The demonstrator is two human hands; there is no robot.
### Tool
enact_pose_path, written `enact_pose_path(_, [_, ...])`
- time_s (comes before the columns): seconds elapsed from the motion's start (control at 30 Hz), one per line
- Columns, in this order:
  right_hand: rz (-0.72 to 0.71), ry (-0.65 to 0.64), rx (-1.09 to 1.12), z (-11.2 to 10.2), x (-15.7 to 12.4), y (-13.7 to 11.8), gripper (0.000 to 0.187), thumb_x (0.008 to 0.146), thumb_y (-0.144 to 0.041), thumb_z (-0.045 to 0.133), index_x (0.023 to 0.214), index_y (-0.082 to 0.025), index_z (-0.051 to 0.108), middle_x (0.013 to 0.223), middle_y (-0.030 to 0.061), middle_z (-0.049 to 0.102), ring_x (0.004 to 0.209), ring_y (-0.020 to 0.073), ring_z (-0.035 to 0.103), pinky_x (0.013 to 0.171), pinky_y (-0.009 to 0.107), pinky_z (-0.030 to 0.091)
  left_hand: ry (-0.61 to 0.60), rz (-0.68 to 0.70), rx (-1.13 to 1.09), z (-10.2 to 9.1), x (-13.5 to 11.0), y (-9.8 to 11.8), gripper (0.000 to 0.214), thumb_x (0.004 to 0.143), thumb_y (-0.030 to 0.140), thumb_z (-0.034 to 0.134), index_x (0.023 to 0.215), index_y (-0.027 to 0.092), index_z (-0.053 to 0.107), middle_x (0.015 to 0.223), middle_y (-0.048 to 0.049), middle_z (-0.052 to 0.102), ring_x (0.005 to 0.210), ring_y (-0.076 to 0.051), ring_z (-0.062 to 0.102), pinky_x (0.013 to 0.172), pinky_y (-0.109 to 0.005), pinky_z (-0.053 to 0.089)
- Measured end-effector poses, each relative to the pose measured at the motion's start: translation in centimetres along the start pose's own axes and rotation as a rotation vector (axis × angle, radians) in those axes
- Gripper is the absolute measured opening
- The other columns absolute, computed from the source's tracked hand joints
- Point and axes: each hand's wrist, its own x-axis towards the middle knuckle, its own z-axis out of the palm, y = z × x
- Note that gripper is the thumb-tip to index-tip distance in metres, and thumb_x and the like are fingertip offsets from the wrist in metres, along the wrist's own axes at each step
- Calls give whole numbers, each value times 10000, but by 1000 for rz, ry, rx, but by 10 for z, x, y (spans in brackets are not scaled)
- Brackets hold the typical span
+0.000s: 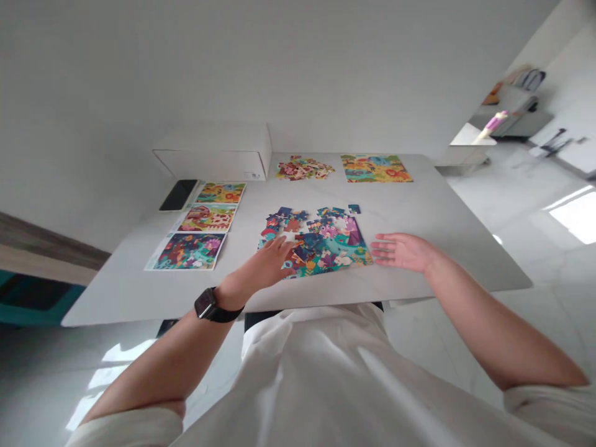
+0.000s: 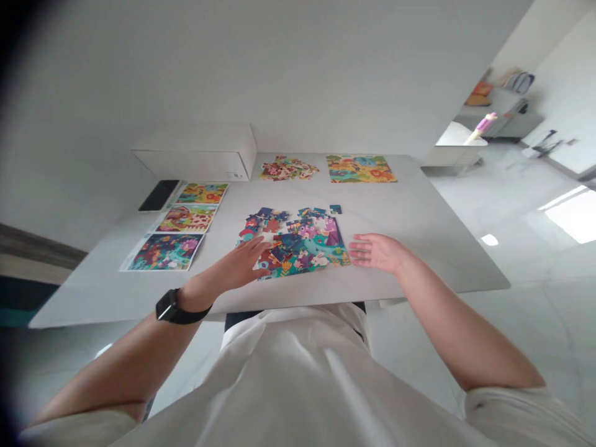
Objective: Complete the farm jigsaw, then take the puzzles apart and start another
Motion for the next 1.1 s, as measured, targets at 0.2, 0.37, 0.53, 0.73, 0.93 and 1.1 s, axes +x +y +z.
enact_pose_path(0.2, [119,-55,56,8,4,-10,120,996,-162,590,1058,-181,692,1076,140,801,933,214,787,947,413,643,-47,-1,-48,0,4,-9,803,830,382,836,1540,176,522,1472,-196,647,1368,-370,615,1180,-486,464])
enact_pose_path(0.37, [71,-51,-27,14,14,-7,94,972,-118,654,1019,-169,717,956,103,801,787,169,740,828,320,639,-58,32,-24,2,9,-17,801,810,392,857,1524,210,545,1463,-181,643,1373,-382,599,1183,-516,466])
enact_pose_path(0.53, [-173,35,-335,29,25,4,148,858,-153,833,977,-183,749,836,53,773,717,146,679,707,260,601,-43,-19,-40,1,14,-18,933,715,410,947,1529,216,534,1439,-193,573,1322,-399,606,1133,-535,508])
enact_pose_path(0.73, [-472,207,-782,40,42,20,175,764,-186,889,855,-208,741,851,8,765,719,140,653,641,233,504,11,-37,-197,3,9,-15,993,726,398,927,1595,263,465,1519,-191,474,1212,-336,667,1073,-490,562])
enact_pose_path(0.93, [-630,202,-1083,45,47,29,80,823,-197,807,853,-223,738,825,4,781,774,167,710,704,254,523,-39,-80,-362,-2,8,-26,936,738,432,851,1586,257,498,1309,-102,711,1148,-300,698,1008,-418,563])
enact_pose_path(1.1, [-673,233,-1237,53,35,29,98,862,-184,786,949,-214,752,958,47,801,856,190,744,801,290,550,-159,-213,-555,-14,6,-43,811,749,464,828,1488,235,587,886,-3,761,855,-226,738,799,-332,565])
